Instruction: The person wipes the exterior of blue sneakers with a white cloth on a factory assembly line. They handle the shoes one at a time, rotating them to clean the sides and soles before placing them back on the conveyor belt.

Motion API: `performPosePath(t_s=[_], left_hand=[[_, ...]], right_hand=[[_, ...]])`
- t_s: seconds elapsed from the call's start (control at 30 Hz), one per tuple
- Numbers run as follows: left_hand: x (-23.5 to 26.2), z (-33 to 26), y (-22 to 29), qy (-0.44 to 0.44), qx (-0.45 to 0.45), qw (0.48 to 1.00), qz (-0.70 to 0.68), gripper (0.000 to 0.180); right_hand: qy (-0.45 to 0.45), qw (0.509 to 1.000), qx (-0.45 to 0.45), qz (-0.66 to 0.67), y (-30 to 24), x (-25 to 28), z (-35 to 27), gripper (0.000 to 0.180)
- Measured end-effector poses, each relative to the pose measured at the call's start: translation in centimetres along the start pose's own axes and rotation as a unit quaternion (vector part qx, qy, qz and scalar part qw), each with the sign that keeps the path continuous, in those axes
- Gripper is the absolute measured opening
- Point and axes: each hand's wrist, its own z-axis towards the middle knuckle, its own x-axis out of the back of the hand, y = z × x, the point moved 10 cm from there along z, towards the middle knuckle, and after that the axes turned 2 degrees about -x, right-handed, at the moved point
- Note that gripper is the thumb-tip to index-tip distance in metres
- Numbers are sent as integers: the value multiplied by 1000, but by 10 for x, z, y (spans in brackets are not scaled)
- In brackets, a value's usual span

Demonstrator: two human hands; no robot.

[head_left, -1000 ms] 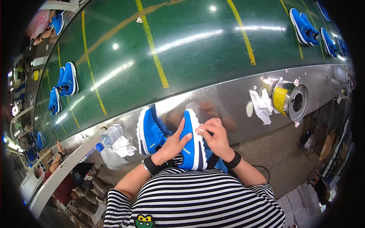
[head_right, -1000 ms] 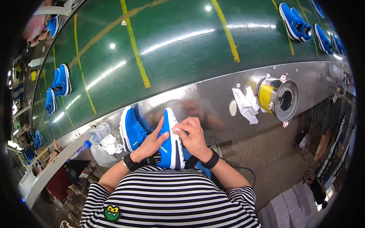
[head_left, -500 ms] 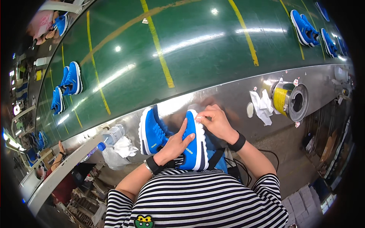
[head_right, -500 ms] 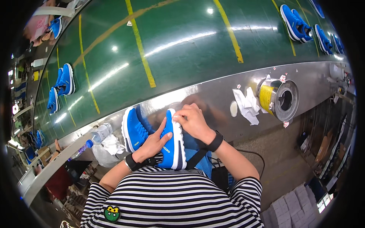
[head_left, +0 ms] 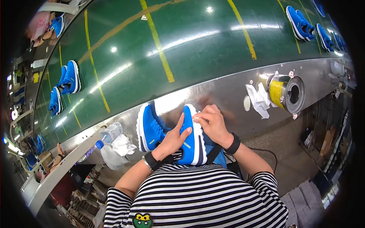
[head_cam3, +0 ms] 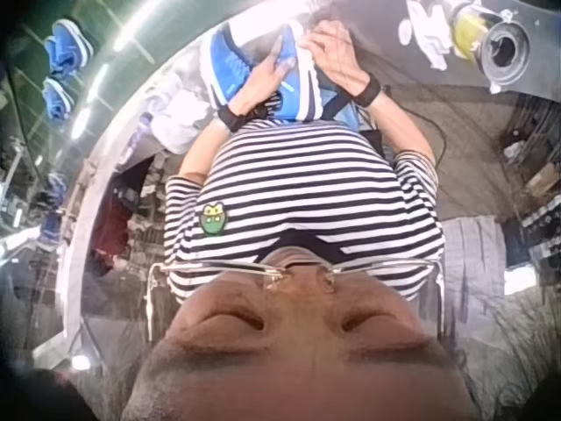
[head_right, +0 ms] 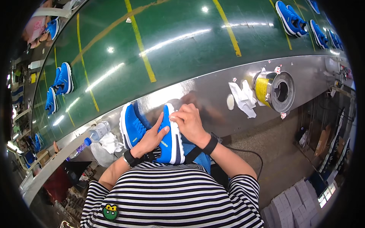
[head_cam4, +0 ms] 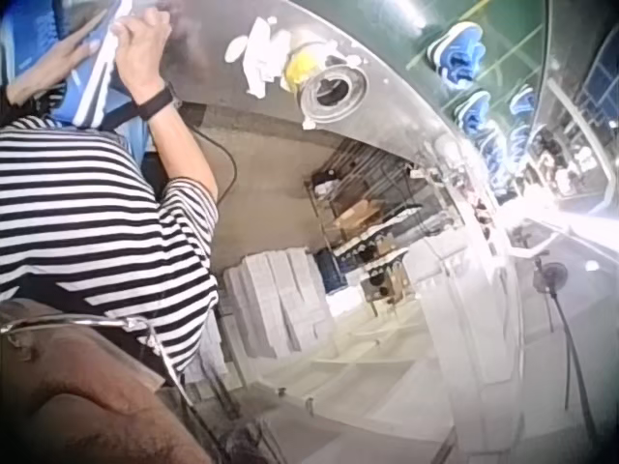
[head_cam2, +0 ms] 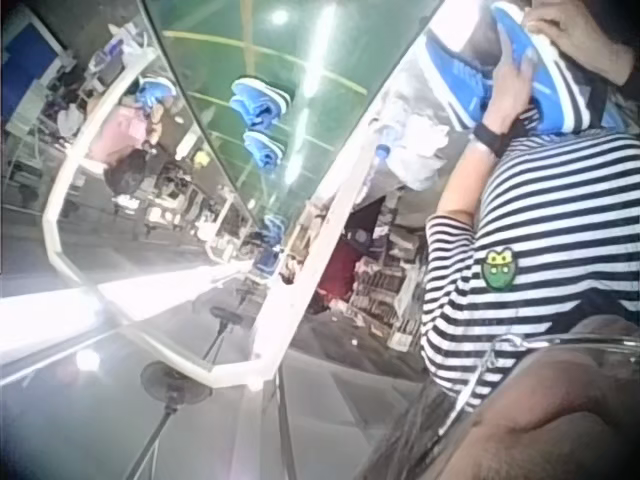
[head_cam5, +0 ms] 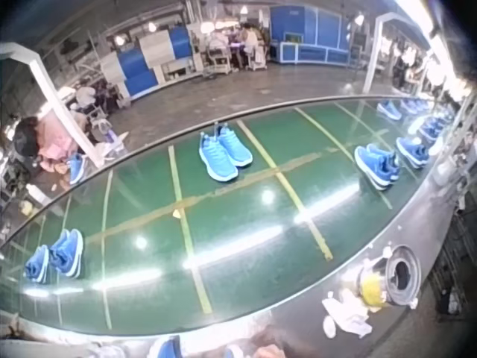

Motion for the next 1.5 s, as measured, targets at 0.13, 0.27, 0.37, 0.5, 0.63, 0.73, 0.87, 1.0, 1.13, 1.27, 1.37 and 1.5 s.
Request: performPosePath(t_s=[0.13, 0.27, 0.37, 0.5, 0.63, 0.73, 0.87, 1.0, 1.13, 1.27, 1.37, 1.5], left_hand=[[-1, 3, -3, 13, -21, 999, 20, 65], [-1, 3, -5, 19, -14, 999, 24, 67], [-4, 9, -15, 19, -38, 999, -8, 64], [5, 10, -12, 40, -70, 988, -134, 63], [17, 10, 1, 79, -117, 962, -235, 64], [24, 12, 9, 77, -122, 940, -308, 65], [31, 8, 18, 64, -120, 919, -371, 66], [23, 19, -11, 20, -16, 856, -517, 54], [-19, -2, 29, -311, 21, 619, -721, 50], [-31, -19, 31, -294, 96, 556, -771, 53], [-38, -28, 35, -296, 97, 547, -777, 53], [-45, -39, 35, -319, 85, 529, -782, 52]], right_hand=[[23, 1000, -19, 3, -1, 6, -20, 9], [26, 996, -64, 51, 3, 4, -41, 7], [-33, 968, -157, 191, 19, -7, -61, 6], [-29, 865, -231, 444, 41, 10, -73, 11], [39, 871, -203, 445, 30, 42, -60, 12], [12, 886, -172, 430, 10, 34, -54, 13], [20, 907, -129, 400, -13, 36, -51, 13], [104, 901, -63, 416, -26, 60, -50, 13], [133, 894, -49, 425, -36, 71, -46, 12], [108, 927, 15, 358, -70, 68, -36, 11], [96, 945, 40, 310, -85, 62, -28, 11], [98, 955, 69, 273, -99, 57, -22, 11]])
